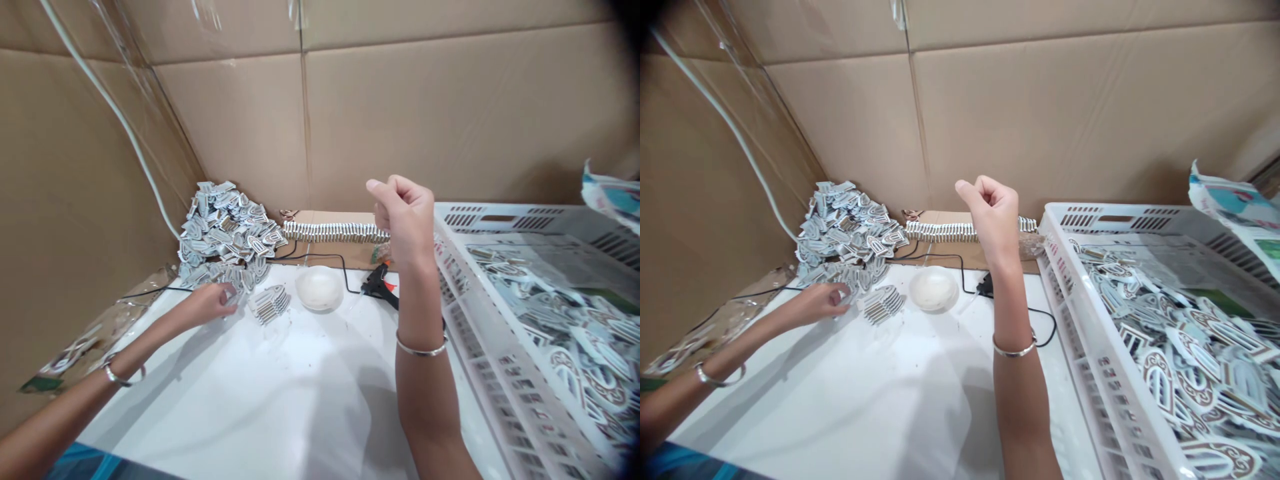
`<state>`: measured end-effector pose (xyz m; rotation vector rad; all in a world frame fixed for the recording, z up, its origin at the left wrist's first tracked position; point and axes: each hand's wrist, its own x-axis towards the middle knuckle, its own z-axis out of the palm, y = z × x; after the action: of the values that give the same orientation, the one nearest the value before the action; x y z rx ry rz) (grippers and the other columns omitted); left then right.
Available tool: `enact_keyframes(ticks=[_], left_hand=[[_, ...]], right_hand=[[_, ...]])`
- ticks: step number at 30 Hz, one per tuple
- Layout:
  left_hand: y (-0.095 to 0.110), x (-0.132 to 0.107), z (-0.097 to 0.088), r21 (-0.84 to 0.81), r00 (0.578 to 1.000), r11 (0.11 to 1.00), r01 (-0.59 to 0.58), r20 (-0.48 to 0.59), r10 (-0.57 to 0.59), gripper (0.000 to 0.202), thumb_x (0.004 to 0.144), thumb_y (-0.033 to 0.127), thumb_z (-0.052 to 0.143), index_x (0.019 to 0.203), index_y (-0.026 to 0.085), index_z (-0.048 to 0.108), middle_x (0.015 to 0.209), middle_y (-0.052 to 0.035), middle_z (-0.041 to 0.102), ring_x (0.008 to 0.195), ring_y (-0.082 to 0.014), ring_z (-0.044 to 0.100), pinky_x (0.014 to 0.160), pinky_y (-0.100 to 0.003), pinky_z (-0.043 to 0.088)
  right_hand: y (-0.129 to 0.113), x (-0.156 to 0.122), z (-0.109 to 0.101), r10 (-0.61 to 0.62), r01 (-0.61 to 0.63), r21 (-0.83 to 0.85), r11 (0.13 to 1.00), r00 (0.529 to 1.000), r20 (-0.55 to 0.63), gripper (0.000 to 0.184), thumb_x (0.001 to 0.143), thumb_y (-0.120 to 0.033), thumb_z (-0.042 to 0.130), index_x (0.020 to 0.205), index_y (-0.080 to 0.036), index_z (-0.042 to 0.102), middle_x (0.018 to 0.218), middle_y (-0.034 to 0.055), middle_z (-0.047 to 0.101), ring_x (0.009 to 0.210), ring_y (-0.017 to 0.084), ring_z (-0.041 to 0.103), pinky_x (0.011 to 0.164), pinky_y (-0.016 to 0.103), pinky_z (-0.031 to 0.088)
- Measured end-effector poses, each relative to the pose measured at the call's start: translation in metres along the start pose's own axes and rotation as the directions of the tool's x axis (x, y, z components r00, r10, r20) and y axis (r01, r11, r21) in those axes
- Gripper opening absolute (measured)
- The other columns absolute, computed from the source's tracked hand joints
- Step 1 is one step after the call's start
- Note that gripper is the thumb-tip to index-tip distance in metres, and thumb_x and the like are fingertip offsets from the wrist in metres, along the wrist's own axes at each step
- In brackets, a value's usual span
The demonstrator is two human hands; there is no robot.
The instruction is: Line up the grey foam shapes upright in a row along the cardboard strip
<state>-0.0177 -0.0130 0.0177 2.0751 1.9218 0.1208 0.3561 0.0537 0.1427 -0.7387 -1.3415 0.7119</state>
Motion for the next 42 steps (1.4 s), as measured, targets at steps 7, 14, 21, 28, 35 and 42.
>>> enact_keyframes(ticks=[7, 14, 21, 28, 35, 42], left_hand=[[0.054, -0.001, -0.045, -0.080, 0.986, 0.989, -0.127, -0.120, 0.117, 0.052, 0.079, 0.057, 0.059, 0.118, 0.023, 0.066, 0.093, -0.0050, 0.071, 0.081, -0.0189, 0.065, 0.074, -0.027, 0.049], [0.083, 0.000, -0.028, -0.026, 0.979, 0.979, -0.201, -0.027, 0.201, 0.046, 0.080, 0.050, 0.060, 0.115, 0.022, 0.068, 0.090, -0.0052, 0.070, 0.080, -0.0195, 0.064, 0.073, -0.028, 0.048], [0.082, 0.004, -0.027, 0.011, 0.973, 0.973, -0.231, 0.017, 0.231, 0.043, 0.080, 0.048, 0.059, 0.114, 0.022, 0.069, 0.089, -0.0054, 0.069, 0.079, -0.0202, 0.063, 0.073, -0.029, 0.047], [0.083, 0.003, -0.024, 0.011, 0.974, 0.976, -0.219, 0.056, 0.218, 0.048, 0.083, 0.051, 0.059, 0.119, 0.021, 0.066, 0.094, -0.0068, 0.069, 0.084, -0.0206, 0.063, 0.075, -0.029, 0.047], [0.062, 0.008, -0.062, -0.100, 0.996, 0.993, -0.059, -0.077, 0.052, 0.058, 0.088, 0.064, 0.051, 0.126, 0.022, 0.061, 0.100, -0.0039, 0.070, 0.086, -0.0193, 0.062, 0.077, -0.028, 0.046], [-0.005, 0.037, -0.041, 0.106, 0.996, 0.994, 0.001, -0.088, 0.008, 0.048, 0.097, 0.049, 0.040, 0.118, 0.010, 0.060, 0.105, -0.0094, 0.067, 0.091, -0.0223, 0.059, 0.085, -0.030, 0.044]], right_hand=[[0.002, 0.001, 0.000, -0.008, 0.008, 0.003, 1.000, 1.000, 0.007, 0.052, 0.084, -0.033, 0.067, 0.060, -0.021, 0.023, 0.057, -0.0057, 0.020, 0.051, 0.008, 0.018, 0.046, 0.025, 0.019], [0.001, 0.001, -0.003, -0.014, 0.014, -0.005, 1.000, 1.000, -0.006, 0.052, 0.085, -0.032, 0.066, 0.060, -0.021, 0.022, 0.058, -0.0053, 0.019, 0.052, 0.008, 0.018, 0.046, 0.026, 0.019], [0.000, 0.001, -0.005, -0.025, 0.025, -0.001, 1.000, 1.000, -0.009, 0.051, 0.086, -0.029, 0.065, 0.060, -0.021, 0.022, 0.060, -0.0048, 0.019, 0.053, 0.009, 0.018, 0.048, 0.027, 0.020], [0.001, 0.003, -0.006, -0.030, 0.031, 0.008, 0.999, 0.999, -0.017, 0.052, 0.085, -0.029, 0.066, 0.060, -0.021, 0.021, 0.060, -0.0049, 0.018, 0.052, 0.009, 0.017, 0.048, 0.027, 0.019], [0.002, 0.003, -0.007, -0.029, 0.029, 0.020, 0.999, 1.000, -0.008, 0.053, 0.086, -0.032, 0.066, 0.061, -0.021, 0.021, 0.059, -0.0054, 0.018, 0.050, 0.008, 0.017, 0.046, 0.026, 0.019], [0.001, 0.002, -0.007, -0.029, 0.029, 0.017, 0.999, 1.000, -0.007, 0.052, 0.087, -0.029, 0.066, 0.060, -0.021, 0.022, 0.059, -0.0053, 0.018, 0.051, 0.008, 0.018, 0.047, 0.026, 0.020]])
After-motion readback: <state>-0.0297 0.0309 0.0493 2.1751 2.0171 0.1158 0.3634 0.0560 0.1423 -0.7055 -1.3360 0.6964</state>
